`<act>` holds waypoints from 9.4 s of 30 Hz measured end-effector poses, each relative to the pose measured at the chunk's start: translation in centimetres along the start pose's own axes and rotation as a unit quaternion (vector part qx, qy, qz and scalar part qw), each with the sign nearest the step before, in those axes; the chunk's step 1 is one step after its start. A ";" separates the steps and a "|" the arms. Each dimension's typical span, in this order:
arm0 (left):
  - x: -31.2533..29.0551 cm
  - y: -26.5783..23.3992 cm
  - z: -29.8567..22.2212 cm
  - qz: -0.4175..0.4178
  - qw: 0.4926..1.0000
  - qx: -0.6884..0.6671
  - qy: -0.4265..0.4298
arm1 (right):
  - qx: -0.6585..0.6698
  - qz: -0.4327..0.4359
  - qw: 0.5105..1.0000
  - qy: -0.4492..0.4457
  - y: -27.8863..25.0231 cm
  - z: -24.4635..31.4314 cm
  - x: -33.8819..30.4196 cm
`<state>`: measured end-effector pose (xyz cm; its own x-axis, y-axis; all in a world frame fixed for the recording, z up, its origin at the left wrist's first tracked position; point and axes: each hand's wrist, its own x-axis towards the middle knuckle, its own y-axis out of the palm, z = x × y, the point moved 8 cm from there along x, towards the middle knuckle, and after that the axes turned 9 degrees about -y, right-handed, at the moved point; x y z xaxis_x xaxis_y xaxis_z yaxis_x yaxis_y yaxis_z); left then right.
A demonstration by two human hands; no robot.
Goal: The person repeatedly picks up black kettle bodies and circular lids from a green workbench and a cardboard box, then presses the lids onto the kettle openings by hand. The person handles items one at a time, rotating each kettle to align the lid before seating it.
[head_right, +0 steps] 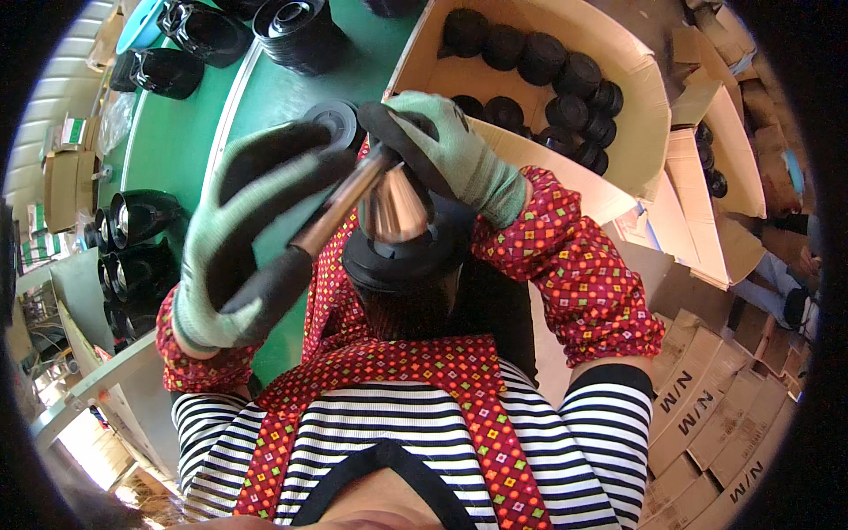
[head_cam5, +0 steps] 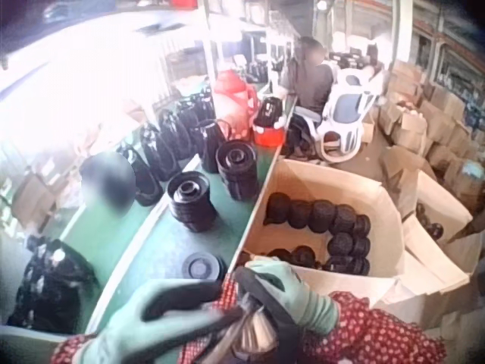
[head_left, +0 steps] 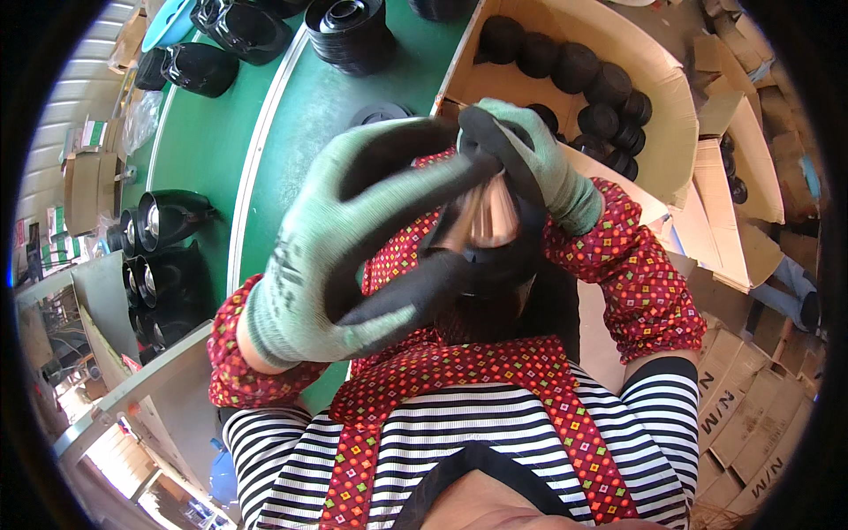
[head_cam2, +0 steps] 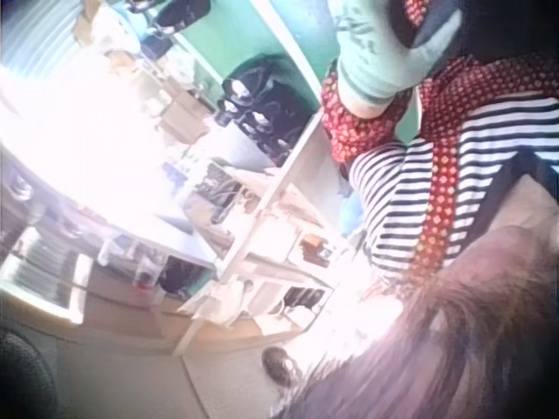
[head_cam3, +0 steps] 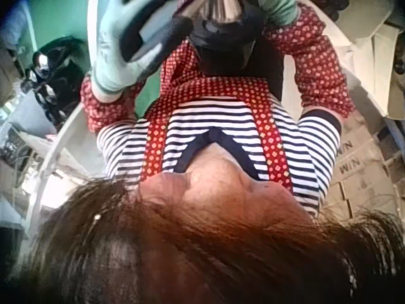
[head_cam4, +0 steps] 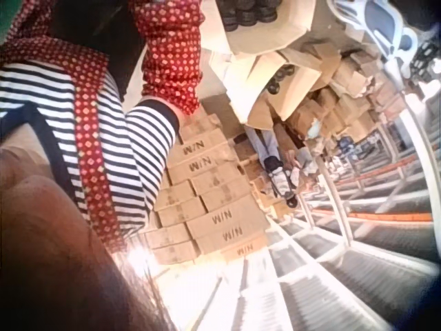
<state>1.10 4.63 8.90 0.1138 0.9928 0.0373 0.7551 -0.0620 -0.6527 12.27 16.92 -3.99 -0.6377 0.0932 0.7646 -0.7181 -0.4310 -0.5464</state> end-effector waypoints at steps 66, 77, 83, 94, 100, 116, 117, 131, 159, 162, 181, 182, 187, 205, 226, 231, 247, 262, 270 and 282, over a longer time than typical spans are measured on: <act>1.9 9.0 7.5 0.255 0.901 0.007 -0.351 | 0.109 0.238 0.936 0.236 1.3 1.9 -2.3; 5.2 11.4 13.2 0.405 0.906 0.020 -0.119 | -0.049 0.342 0.866 0.360 0.0 2.4 -2.7; 4.4 7.8 10.7 0.203 0.974 -0.031 -0.091 | -0.053 0.226 0.936 0.265 -1.4 3.3 -0.6; -18.6 6.2 28.9 -0.226 0.894 0.078 -0.378 | 0.141 0.077 0.959 0.233 -0.9 7.6 -6.2; -19.6 7.4 24.3 -0.246 0.900 0.164 -0.321 | 0.224 -0.149 0.902 0.337 -2.2 2.6 -3.9; -13.2 -9.7 29.3 -0.437 0.800 -0.327 -0.251 | 0.341 -0.097 0.838 0.415 16.0 -1.5 -1.0; -11.5 -12.1 32.9 -0.438 0.811 -0.296 -0.251 | 0.343 -0.080 0.837 0.418 16.6 -1.4 -2.3; -9.3 -19.7 41.7 -0.508 0.753 0.123 -0.399 | 0.308 -0.020 0.865 0.395 16.5 0.0 -1.0; -16.0 -5.0 10.0 -0.316 0.900 0.275 -0.125 | 0.543 0.026 0.676 0.498 17.1 5.2 7.9; -15.2 -2.1 5.8 -0.306 0.907 0.285 -0.058 | 0.591 -0.006 0.637 0.495 14.4 7.4 6.1; -16.6 16.3 18.9 0.040 0.644 -0.753 -0.131 | 0.632 0.327 0.640 0.290 10.8 10.9 5.1; -16.9 16.2 19.3 0.029 0.632 -0.764 -0.131 | 0.593 0.376 0.663 0.260 11.8 10.1 5.9; -17.2 14.4 20.8 -0.024 0.564 -0.817 -0.115 | 0.062 0.317 0.914 0.247 18.7 -5.2 2.6; -13.9 13.1 19.1 -0.057 0.525 -0.847 -0.062 | 0.225 0.110 0.950 0.186 5.7 6.0 5.2; -12.5 4.6 11.5 -0.359 0.914 -0.168 -0.083 | 0.496 -0.137 0.788 0.338 -1.1 9.9 -2.1; -12.1 1.6 5.8 -0.443 0.889 0.111 0.001 | 0.540 -0.134 0.742 0.373 -2.0 9.4 -0.4; -10.0 4.6 11.1 -0.415 0.906 -0.066 -0.046 | 0.153 -0.027 0.970 0.185 -4.8 11.3 3.5; -11.2 2.5 9.4 -0.351 0.930 -0.088 -0.059 | 0.223 -0.130 0.965 0.047 -4.4 14.9 0.2; -9.0 1.4 2.7 -0.190 0.974 0.072 0.104 | 0.796 -0.104 0.546 0.241 4.7 7.4 -8.6; -7.3 1.3 -1.6 -0.152 0.955 0.203 0.154 | 0.587 -0.173 0.601 0.514 3.9 7.4 -10.4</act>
<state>2.25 -2.86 9.00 0.1616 0.8775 0.4516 0.4787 0.3305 -0.8134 18.14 7.66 -11.59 -0.7751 0.6050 -0.1821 -0.5505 -0.5052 0.6646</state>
